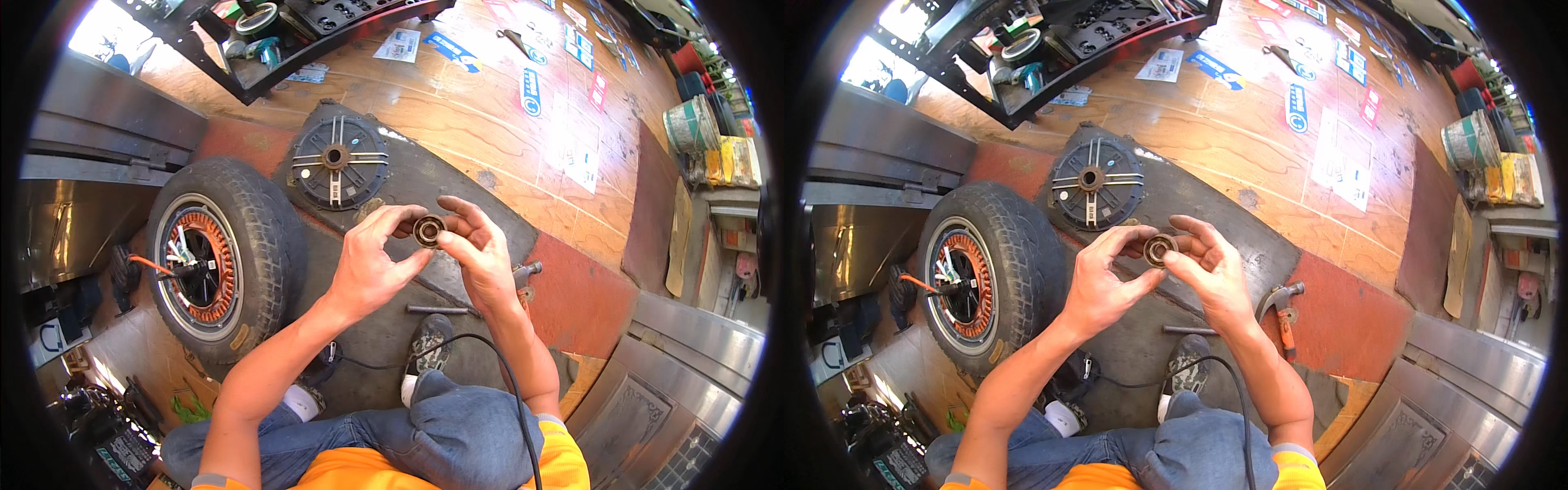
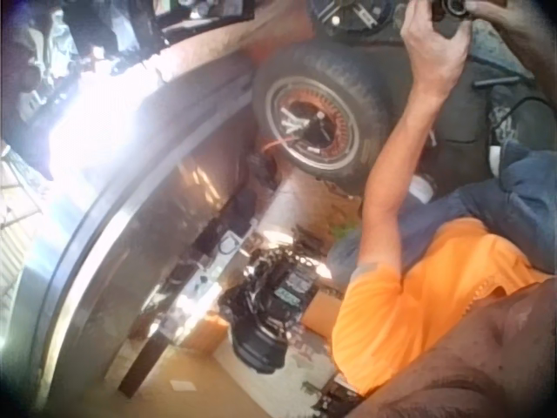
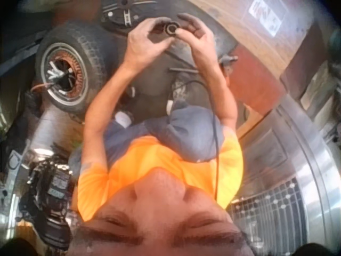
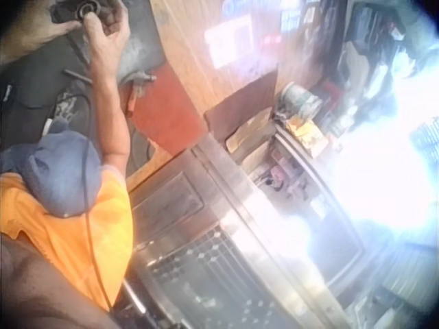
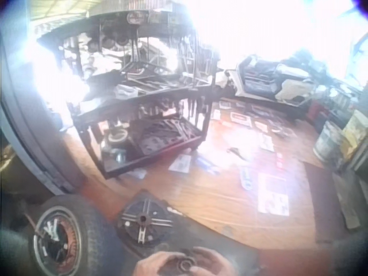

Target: The person removes the seat from a scooter, then disassembles the rear wheel motor. They separate the stator and rotor, strip and reattach wires to the rotor, and reassemble the motor components.

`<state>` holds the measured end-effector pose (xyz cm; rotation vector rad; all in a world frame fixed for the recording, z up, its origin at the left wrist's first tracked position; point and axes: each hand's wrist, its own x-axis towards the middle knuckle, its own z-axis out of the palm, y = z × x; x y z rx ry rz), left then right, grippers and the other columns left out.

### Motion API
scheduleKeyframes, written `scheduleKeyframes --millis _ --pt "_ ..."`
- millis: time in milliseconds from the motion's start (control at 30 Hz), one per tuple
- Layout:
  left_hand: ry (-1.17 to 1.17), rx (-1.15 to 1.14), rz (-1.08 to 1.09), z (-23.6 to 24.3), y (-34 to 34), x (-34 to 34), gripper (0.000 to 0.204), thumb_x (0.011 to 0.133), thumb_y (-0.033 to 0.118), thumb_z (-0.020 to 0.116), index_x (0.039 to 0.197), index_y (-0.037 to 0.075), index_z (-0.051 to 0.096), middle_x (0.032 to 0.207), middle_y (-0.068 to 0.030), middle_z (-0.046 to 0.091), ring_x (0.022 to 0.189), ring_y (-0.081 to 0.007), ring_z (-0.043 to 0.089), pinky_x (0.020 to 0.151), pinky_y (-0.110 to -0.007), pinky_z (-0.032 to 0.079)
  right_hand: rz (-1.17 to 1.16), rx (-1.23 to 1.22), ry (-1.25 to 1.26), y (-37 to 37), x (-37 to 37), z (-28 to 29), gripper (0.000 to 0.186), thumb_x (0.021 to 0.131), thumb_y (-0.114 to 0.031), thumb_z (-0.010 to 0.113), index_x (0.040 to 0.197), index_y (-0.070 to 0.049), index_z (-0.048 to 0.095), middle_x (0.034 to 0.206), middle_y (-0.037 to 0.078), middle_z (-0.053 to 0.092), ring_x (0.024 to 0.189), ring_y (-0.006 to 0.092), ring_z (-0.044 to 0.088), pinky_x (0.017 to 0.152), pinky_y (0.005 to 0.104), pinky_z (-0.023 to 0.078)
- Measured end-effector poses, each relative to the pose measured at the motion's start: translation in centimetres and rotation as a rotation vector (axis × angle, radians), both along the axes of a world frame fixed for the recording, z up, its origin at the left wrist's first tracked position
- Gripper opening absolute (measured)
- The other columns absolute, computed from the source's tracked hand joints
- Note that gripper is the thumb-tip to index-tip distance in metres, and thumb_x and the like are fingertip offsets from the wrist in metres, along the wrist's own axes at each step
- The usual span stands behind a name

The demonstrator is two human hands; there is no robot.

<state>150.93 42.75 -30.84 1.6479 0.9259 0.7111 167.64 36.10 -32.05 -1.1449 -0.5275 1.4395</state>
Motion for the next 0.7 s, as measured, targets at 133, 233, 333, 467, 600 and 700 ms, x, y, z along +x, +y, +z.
scheduleKeyframes --millis 133,233,333,467,600,700 --pt "0.039 0.046 -0.062 0.5 0.1 0.3 0.042 0.074 0.001 0.076 0.114 0.001 0.065 0.113 -0.0146 0.067 0.099 -0.0236 0.068 0.086 -0.034 0.055 -0.005 -0.044 0.001 0.3 0.2 0.1 0.053 0.088 -0.003 0.072 0.135 0.006 0.049 0.100 0.010 0.070 0.092 0.0128 0.065 0.087 0.0290 0.050" --pt "0.100 0.210 -0.117 0.0 0.4 0.5 0.051 0.073 0.000 0.077 0.122 0.002 0.062 0.119 -0.0130 0.065 0.105 -0.0249 0.066 0.094 -0.034 0.052 -0.007 -0.078 -0.021 0.2 0.5 -0.3 0.054 0.088 -0.004 0.073 0.134 0.006 0.049 0.101 0.011 0.070 0.094 0.0139 0.066 0.087 0.0295 0.053" --pt "0.041 0.266 -0.164 -1.1 0.3 1.1 0.062 0.074 -0.002 0.076 0.133 0.003 0.055 0.126 -0.0127 0.063 0.110 -0.0270 0.065 0.100 -0.036 0.049 -0.009 -0.073 0.046 -0.1 0.8 -0.8 0.053 0.086 -0.001 0.073 0.132 0.007 0.049 0.101 0.012 0.070 0.093 0.0144 0.067 0.086 0.0296 0.053" --pt "-0.036 0.156 -0.207 -2.4 -0.2 2.1 0.072 0.076 -0.004 0.073 0.142 0.004 0.046 0.134 -0.0146 0.061 0.116 -0.0280 0.063 0.103 -0.037 0.047 -0.068 -0.111 0.113 -0.3 1.3 -1.4 0.054 0.084 0.001 0.073 0.131 0.006 0.047 0.101 0.014 0.071 0.092 0.0158 0.068 0.085 0.0298 0.053" --pt "0.002 0.149 -0.148 -3.0 -0.8 2.7 0.072 0.077 -0.003 0.075 0.142 0.004 0.046 0.134 -0.0144 0.062 0.117 -0.0280 0.063 0.101 -0.037 0.048 -0.152 -0.142 0.139 -0.2 1.2 -2.0 0.058 0.083 0.002 0.073 0.133 0.006 0.042 0.099 0.014 0.071 0.091 0.0167 0.068 0.084 0.0296 0.053" --pt "0.066 0.183 -0.097 -3.2 -1.0 2.7 0.072 0.075 -0.001 0.078 0.141 0.004 0.047 0.128 -0.0129 0.065 0.117 -0.0284 0.063 0.099 -0.037 0.049 -0.187 -0.149 0.153 -0.1 0.8 -2.4 0.060 0.083 0.001 0.073 0.133 0.006 0.040 0.098 0.015 0.071 0.090 0.0170 0.068 0.083 0.0294 0.053"
